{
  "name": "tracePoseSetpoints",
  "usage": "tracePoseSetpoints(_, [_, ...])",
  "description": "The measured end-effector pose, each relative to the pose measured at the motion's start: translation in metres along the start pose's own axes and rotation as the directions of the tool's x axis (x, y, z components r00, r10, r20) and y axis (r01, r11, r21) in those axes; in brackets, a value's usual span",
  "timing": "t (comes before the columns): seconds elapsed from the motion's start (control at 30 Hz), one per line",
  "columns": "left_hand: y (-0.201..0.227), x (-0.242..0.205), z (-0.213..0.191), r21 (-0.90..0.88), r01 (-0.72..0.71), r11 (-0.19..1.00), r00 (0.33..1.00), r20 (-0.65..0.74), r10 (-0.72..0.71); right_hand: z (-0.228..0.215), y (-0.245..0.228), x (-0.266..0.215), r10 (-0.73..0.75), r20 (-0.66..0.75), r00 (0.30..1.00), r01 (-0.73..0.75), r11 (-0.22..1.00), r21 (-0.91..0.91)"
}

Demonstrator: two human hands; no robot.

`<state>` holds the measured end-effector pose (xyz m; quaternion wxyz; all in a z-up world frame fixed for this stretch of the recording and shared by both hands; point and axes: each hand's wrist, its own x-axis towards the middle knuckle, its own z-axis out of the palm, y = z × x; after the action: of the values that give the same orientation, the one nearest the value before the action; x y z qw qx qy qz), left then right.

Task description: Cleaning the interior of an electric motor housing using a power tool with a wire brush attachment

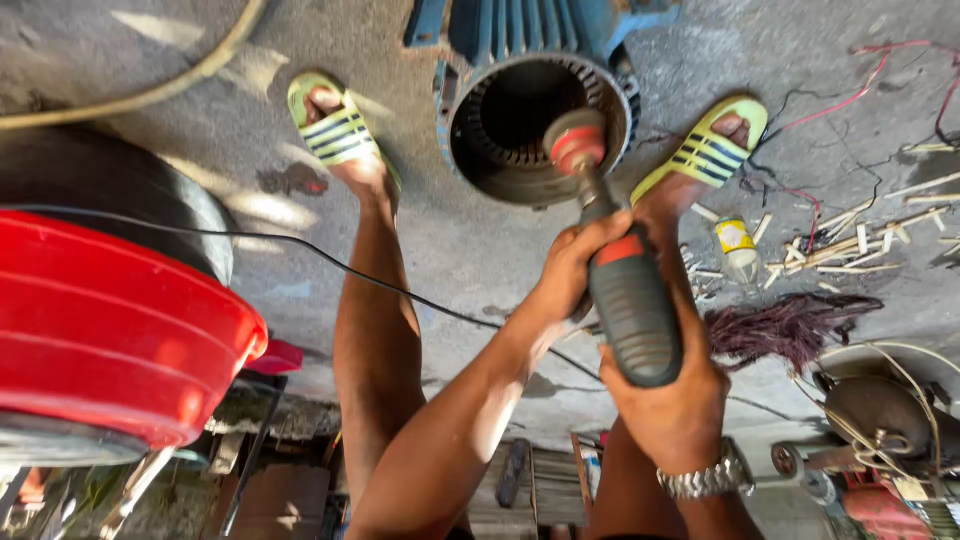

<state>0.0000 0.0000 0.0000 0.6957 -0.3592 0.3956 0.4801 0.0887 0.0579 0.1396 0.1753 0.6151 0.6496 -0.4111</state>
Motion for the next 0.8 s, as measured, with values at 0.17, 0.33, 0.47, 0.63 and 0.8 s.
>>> tracePoseSetpoints(0.17, [0.012, 0.008, 0.012, 0.059, -0.039, 0.997, 0.998, 0.051, 0.036, -0.005, -0.001, 0.011, -0.038, -0.048, 0.998, 0.038, 0.999, 0.0])
tracePoseSetpoints(0.33, [-0.001, 0.005, -0.003, 0.007, -0.02, 1.0, 0.997, 0.068, 0.02, 0.001, 0.015, 0.002, 0.033, 0.009, 0.999, -0.033, 0.999, -0.006])
tracePoseSetpoints(0.47, [-0.008, -0.002, -0.009, -0.026, 0.002, 1.0, 0.999, 0.045, -0.001, 0.002, 0.015, -0.004, 0.005, 0.025, 1.0, -0.005, 1.0, 0.002])
tracePoseSetpoints(0.63, [-0.007, 0.008, -0.002, -0.026, -0.012, 1.0, 0.998, 0.063, 0.013, -0.001, 0.017, 0.002, 0.04, -0.016, 0.999, -0.04, 0.999, -0.02])
tracePoseSetpoints(0.8, [-0.013, 0.006, -0.007, -0.044, 0.001, 0.999, 0.999, -0.035, -0.003, 0.0, 0.016, 0.0, 0.131, 0.016, 0.991, -0.132, 0.991, 0.028])
